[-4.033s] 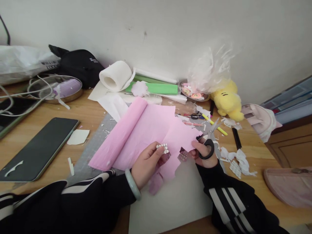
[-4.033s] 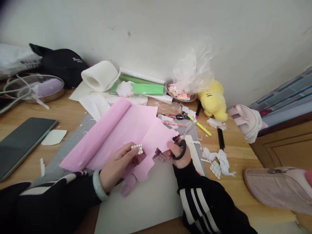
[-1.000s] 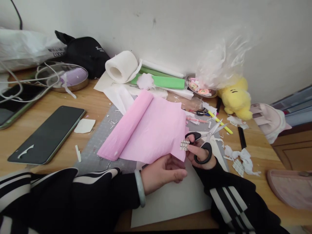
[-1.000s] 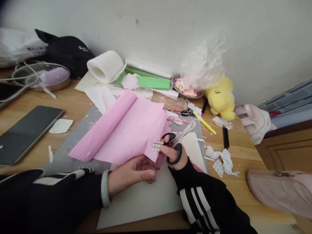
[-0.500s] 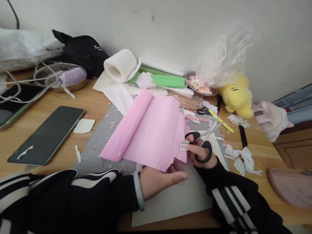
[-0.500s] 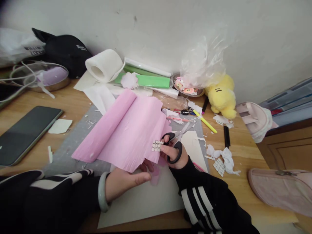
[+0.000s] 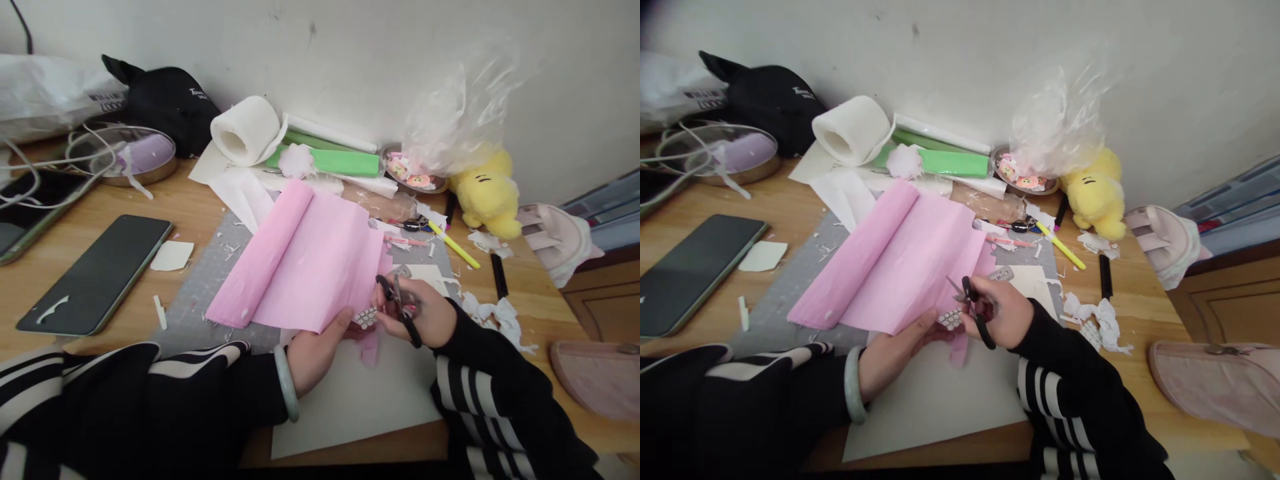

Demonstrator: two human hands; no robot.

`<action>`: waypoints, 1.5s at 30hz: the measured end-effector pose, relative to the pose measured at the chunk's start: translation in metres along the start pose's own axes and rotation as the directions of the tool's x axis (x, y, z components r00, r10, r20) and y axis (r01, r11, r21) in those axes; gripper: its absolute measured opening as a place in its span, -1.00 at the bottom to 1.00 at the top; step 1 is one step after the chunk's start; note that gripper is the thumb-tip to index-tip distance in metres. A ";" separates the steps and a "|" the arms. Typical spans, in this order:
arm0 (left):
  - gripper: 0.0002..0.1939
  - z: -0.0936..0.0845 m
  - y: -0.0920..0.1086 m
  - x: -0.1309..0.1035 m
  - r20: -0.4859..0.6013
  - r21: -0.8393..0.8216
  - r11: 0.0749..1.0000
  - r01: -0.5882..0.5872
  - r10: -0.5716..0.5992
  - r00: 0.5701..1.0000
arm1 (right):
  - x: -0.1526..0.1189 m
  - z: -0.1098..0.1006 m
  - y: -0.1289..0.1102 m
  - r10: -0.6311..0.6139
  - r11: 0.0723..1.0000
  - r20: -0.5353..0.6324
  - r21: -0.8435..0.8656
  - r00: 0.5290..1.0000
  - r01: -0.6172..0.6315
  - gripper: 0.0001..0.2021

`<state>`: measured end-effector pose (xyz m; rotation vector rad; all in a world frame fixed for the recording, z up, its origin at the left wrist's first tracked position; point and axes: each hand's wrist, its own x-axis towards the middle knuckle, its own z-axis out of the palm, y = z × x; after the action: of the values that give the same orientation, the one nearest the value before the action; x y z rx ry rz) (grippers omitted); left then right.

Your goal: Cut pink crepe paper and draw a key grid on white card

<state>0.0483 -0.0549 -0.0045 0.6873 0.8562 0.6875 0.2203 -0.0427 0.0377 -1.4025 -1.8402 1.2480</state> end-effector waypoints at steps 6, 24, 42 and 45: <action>-0.55 -0.002 0.000 0.002 0.019 0.009 1.000 0.022 -0.022 1.000 | 0.026 -0.004 0.005 -0.014 0.985 0.056 -0.173 0.998 0.024 -0.86; -0.64 -0.001 0.002 0.007 -0.038 0.001 0.997 0.075 -0.075 0.996 | 0.029 0.002 0.004 -0.040 0.944 0.009 -0.327 0.999 0.041 -0.78; -0.83 -0.021 0.034 0.012 -0.287 0.437 0.880 -0.187 0.334 0.898 | 0.025 0.040 0.011 0.268 0.731 -0.094 0.669 0.959 -0.138 -0.62; -0.86 -0.019 0.037 0.009 -0.280 0.465 0.858 -0.219 0.378 0.882 | 0.029 0.048 0.016 0.311 0.689 -0.091 0.707 0.946 -0.159 -0.60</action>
<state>0.0273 -0.0212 0.0115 1.1271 1.2779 0.9466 0.1785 -0.0324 -0.0018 -1.2718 -0.8847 1.6230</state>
